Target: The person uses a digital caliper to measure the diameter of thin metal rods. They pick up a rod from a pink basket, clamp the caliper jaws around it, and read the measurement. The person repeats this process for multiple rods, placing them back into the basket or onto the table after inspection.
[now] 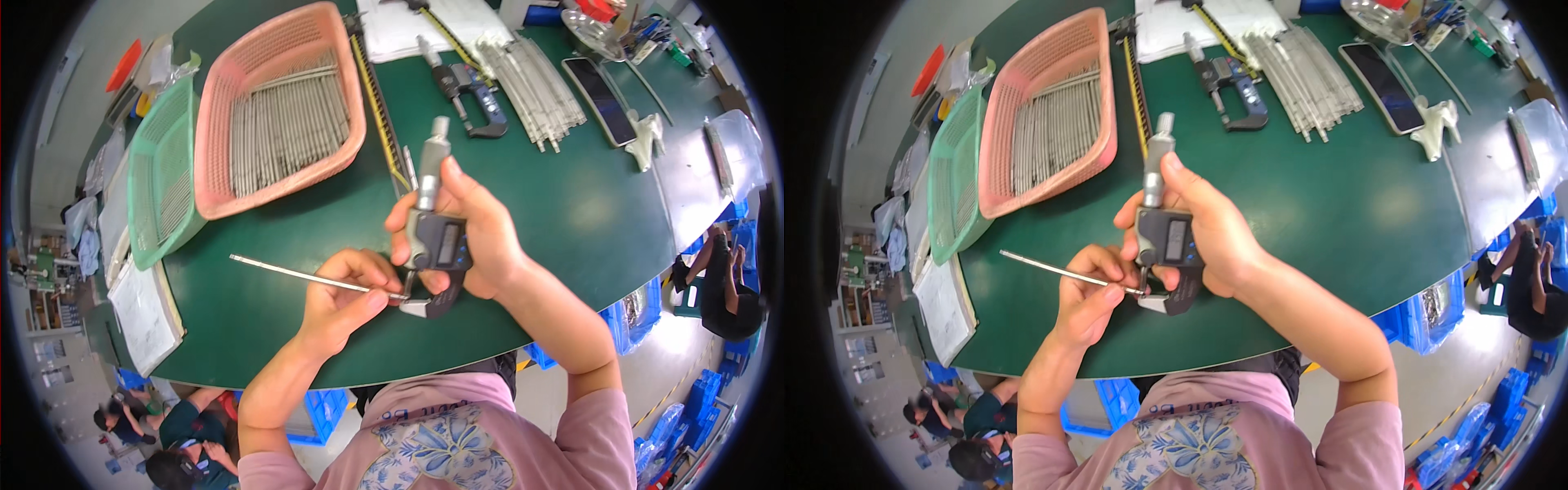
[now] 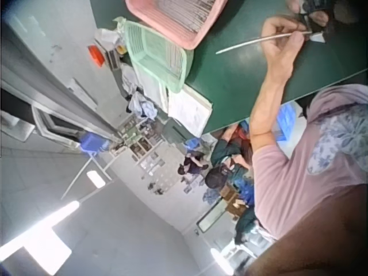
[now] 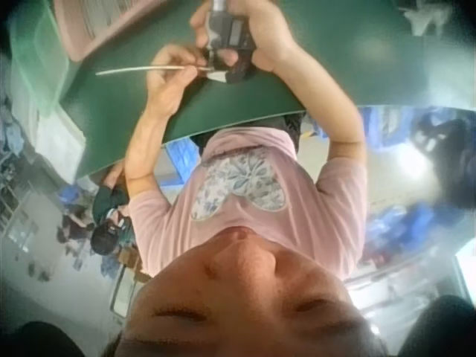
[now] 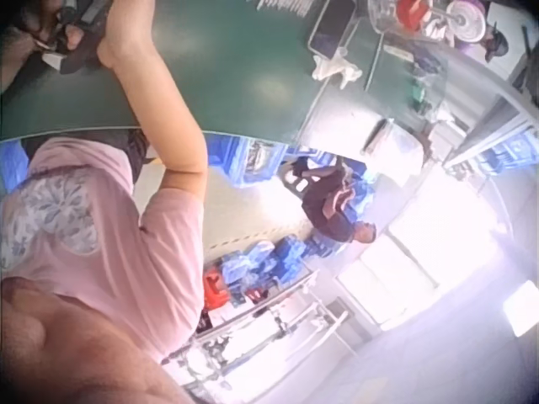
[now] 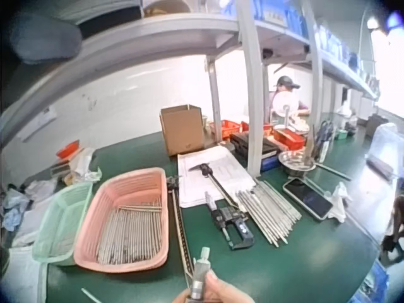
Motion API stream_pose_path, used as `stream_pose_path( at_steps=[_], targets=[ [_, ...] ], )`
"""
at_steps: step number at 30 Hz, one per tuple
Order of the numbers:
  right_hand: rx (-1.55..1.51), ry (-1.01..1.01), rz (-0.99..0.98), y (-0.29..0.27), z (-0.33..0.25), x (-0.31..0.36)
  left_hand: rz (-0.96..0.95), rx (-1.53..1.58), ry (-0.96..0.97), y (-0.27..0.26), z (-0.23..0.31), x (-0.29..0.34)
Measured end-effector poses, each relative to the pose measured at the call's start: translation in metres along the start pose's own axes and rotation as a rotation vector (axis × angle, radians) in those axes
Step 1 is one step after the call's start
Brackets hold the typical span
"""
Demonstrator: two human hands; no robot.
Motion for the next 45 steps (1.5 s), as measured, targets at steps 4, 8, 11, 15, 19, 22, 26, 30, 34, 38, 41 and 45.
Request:
stream_pose_path(
  at_steps=[4, 8, 11, 15, 19, 22, 26, 30, 34, 38, 41, 45],
  targets=[
    [-0.066, -0.014, -0.016, -0.002, -0.001, 0.0, 0.121, -0.122, 0.047, -0.006, 0.011, -0.001],
    [0.149, -0.1, -0.014, -0.009, -0.009, 0.0, 0.306, -0.334, 0.009, -0.023, 0.024, 0.008],
    [0.112, -0.212, 0.004, -0.01, -0.013, 0.002, 0.24, -0.488, -0.001, -0.02, 0.027, 0.007],
    [0.206, -0.286, 0.135, -0.015, -0.026, 0.01, 0.147, -0.71, -0.061, -0.015, 0.023, 0.005],
    [0.207, -0.294, 0.156, -0.02, -0.022, 0.008, 0.164, -0.694, -0.008, -0.019, 0.03, 0.008],
    [0.183, -0.295, 0.15, -0.02, -0.021, 0.007, 0.109, -0.457, 0.04, -0.02, 0.047, 0.012],
    [0.122, -0.266, 0.106, -0.014, -0.014, 0.002, 0.038, -0.111, 0.301, -0.023, 0.068, 0.014],
    [0.011, -0.227, 0.017, -0.001, 0.006, -0.004, 0.221, -0.201, 0.257, -0.017, 0.043, 0.003],
    [0.05, -0.186, -0.067, 0.013, 0.018, 0.001, 0.275, -0.232, 0.126, -0.01, 0.014, -0.004],
    [0.125, -0.176, -0.081, 0.015, 0.021, 0.0, 0.232, -0.301, 0.174, -0.018, 0.012, 0.001],
    [0.035, -0.248, -0.065, 0.01, 0.018, 0.002, 0.227, -0.252, 0.117, -0.013, 0.016, 0.006],
    [-0.026, -0.238, 0.008, -0.001, 0.008, 0.012, 0.22, -0.208, 0.091, 0.0, 0.018, -0.001]
  ],
)
Point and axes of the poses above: each hand's wrist, its own x-axis away from the middle knuckle, its own y-axis out of the palm, z = x × y, the point moved 7 cm from there along -x, towards the middle knuckle, and after that the axes turned 14 degrees about -z, right-handed, at the moved point
